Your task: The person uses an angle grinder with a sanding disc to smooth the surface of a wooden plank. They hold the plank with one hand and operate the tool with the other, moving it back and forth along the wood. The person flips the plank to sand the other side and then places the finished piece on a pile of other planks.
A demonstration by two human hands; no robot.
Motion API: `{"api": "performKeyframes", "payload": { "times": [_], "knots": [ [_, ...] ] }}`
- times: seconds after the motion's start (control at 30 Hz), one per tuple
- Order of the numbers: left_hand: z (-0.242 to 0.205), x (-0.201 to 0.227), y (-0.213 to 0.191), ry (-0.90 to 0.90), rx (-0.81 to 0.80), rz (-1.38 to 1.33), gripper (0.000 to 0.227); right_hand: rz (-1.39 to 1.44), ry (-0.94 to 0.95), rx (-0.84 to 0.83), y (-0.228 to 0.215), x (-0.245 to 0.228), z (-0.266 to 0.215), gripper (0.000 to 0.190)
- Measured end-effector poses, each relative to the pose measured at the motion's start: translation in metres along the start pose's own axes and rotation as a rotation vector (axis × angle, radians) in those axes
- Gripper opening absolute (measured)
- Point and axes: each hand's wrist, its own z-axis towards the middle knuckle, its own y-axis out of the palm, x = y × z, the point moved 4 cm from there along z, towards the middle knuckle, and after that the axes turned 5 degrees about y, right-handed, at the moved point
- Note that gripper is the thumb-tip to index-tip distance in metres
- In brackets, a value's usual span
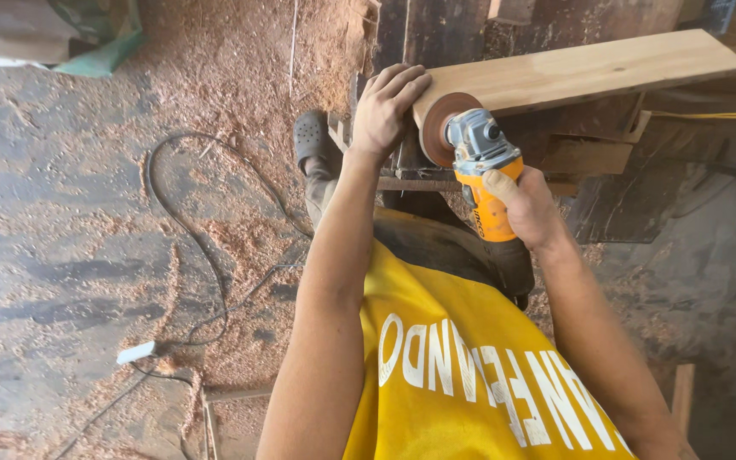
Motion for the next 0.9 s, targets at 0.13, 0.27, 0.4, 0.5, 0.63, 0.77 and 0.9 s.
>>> {"api": "performKeyframes", "payload": {
  "times": [0.13, 0.27, 0.4, 0.5, 0.63, 0.77, 0.9],
  "knots": [
    [-0.001, 0.000, -0.001, 0.010, -0.013, 0.004, 0.037, -0.048, -0.001, -0.029, 0.012, -0.005, 0.004, 0.045],
    [0.000, 0.002, -0.006, 0.023, -0.017, -0.017, 0.036, -0.039, 0.044, -0.030, 0.018, -0.005, 0.004, 0.041],
    [0.004, 0.004, -0.008, 0.031, -0.015, 0.019, 0.038, -0.098, 0.137, 0.081, -0.003, 0.002, 0.000, 0.038],
    [0.004, 0.006, -0.009, 0.035, -0.036, 0.037, 0.037, -0.127, 0.029, 0.108, -0.026, 0.003, -0.006, 0.039],
    [0.006, 0.008, -0.008, 0.090, -0.025, 0.081, 0.034, -0.013, 0.085, 0.221, -0.068, 0.010, -0.011, 0.039],
    [0.012, 0.013, -0.010, 0.108, -0.030, 0.140, 0.040, 0.049, 0.108, 0.337, -0.122, 0.022, -0.021, 0.041],
    [0.020, 0.027, -0.017, 0.102, -0.058, 0.144, 0.035, 0.061, 0.068, 0.427, -0.182, 0.032, -0.023, 0.044]
  ]
}}
